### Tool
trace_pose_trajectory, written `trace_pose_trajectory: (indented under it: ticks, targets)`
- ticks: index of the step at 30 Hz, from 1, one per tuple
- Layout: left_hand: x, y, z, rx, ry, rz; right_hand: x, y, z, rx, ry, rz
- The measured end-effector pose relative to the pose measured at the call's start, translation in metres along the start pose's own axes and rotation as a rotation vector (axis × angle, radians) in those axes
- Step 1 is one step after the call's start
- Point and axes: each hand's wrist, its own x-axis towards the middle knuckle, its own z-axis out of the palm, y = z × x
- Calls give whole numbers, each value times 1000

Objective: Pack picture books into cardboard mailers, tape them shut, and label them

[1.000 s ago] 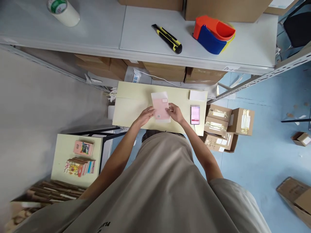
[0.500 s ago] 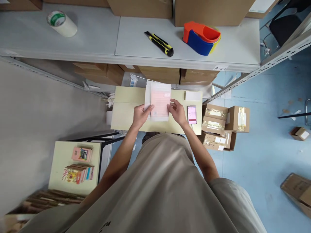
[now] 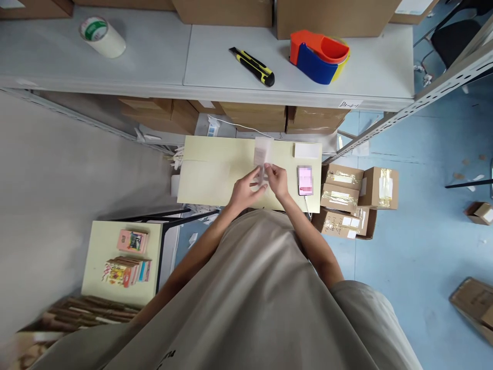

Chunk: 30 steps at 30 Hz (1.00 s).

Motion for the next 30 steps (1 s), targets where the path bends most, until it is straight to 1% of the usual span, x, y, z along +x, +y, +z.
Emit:
trace_pose_trajectory:
  ticks: [3, 4, 5, 7, 8, 9, 13, 16, 19, 20, 22, 24, 25, 27, 29, 30]
  targets:
    - [3, -9, -25, -295, 202, -85, 6, -2, -23, 121, -136, 62]
    - [4, -9, -36, -390, 231, -127, 5, -6, -29, 163, -182, 83]
    - [4, -7, -47, -486, 214, -171, 3, -10, -34, 208, -223, 100]
    - [2, 2, -68, -659, 99, -239, -1, -19, -39, 310, -293, 121]
    - [0, 9, -77, -717, 48, -255, -4, -23, -39, 359, -320, 127]
    - [-3, 17, -84, -756, 22, -260, -6, -27, -39, 399, -341, 130]
    - [-16, 43, -101, -804, 41, -229, -13, -38, -36, 464, -384, 131]
    - [-19, 47, -106, -793, 43, -209, -15, -42, -34, 464, -399, 127]
    - [-16, 37, -106, -734, 42, -184, -15, -46, -35, 433, -396, 110]
    - [-14, 33, -104, -683, 69, -165, -14, -47, -34, 412, -382, 97]
    - [-12, 26, -96, -514, 190, -105, -13, -48, -32, 343, -330, 57]
    - [-11, 22, -83, -314, 297, -41, -13, -46, -25, 251, -261, 14]
    - [-11, 21, -75, -234, 302, -18, -14, -44, -20, 203, -231, -7]
    - [-12, 21, -57, -135, 218, -14, -17, -40, -6, 128, -188, -44]
    - [-14, 18, -43, -97, 144, -58, -23, -36, 10, 100, -179, -72]
    - [-14, 15, -38, -93, 144, -89, -26, -34, 17, 102, -187, -81]
